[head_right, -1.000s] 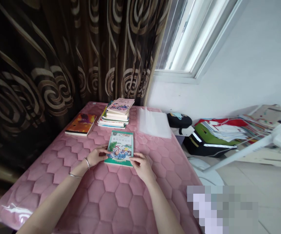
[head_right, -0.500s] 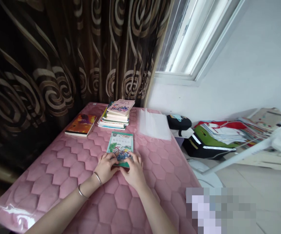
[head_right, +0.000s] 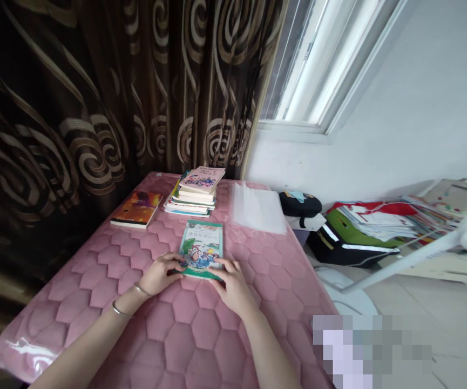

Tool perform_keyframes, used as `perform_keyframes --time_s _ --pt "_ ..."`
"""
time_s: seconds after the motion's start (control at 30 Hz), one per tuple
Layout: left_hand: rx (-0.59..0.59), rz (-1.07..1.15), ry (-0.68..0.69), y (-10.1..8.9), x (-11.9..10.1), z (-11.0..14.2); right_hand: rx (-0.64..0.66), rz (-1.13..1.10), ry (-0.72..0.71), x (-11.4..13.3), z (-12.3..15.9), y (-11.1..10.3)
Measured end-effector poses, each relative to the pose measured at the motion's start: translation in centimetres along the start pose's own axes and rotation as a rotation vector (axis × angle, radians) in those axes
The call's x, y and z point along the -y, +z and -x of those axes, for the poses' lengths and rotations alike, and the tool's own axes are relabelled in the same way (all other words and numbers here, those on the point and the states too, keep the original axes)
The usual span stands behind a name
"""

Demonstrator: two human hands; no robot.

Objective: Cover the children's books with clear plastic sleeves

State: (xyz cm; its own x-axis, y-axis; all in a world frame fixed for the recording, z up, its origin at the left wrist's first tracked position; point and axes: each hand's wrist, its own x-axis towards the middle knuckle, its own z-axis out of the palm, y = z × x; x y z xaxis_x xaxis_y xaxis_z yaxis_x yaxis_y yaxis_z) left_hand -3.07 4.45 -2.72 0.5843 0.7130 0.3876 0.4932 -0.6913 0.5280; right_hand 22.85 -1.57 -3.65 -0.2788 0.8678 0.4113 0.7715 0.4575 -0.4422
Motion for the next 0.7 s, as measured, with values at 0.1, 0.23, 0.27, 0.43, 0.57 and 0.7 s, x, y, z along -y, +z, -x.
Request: perform_keyframes --time_s 0.1,0.23,0.27,0.43,0.57,0.7 --pt "0.03 0.059 0.032 -0.8 1.2 0.5 0.071 -0.031 0.01 -0.8 0.2 -0.4" --pt "0.032 0.159 0.006 -1.0 2.0 0.8 0.143 -0.093 0.005 -1.5 0.4 -0.8" --pt "0.031 0.176 -0.006 -1.0 2.1 0.8 0.154 -0.107 0.006 -1.6 0.5 -0.9" --pt "0.032 0.191 -0.038 -1.3 1.6 0.8 0.197 -0.141 0.02 -2.0 0.6 -1.2" --pt "0.075 0.048 -0.07 -1.2 -0.1 0.5 0.161 -0.14 0.042 -1.2 0.4 -1.2" --pt "0.056 -0.183 -0.229 0.3 -2.7 -0.3 0.031 -0.043 0.108 0.9 -0.3 -0.5"
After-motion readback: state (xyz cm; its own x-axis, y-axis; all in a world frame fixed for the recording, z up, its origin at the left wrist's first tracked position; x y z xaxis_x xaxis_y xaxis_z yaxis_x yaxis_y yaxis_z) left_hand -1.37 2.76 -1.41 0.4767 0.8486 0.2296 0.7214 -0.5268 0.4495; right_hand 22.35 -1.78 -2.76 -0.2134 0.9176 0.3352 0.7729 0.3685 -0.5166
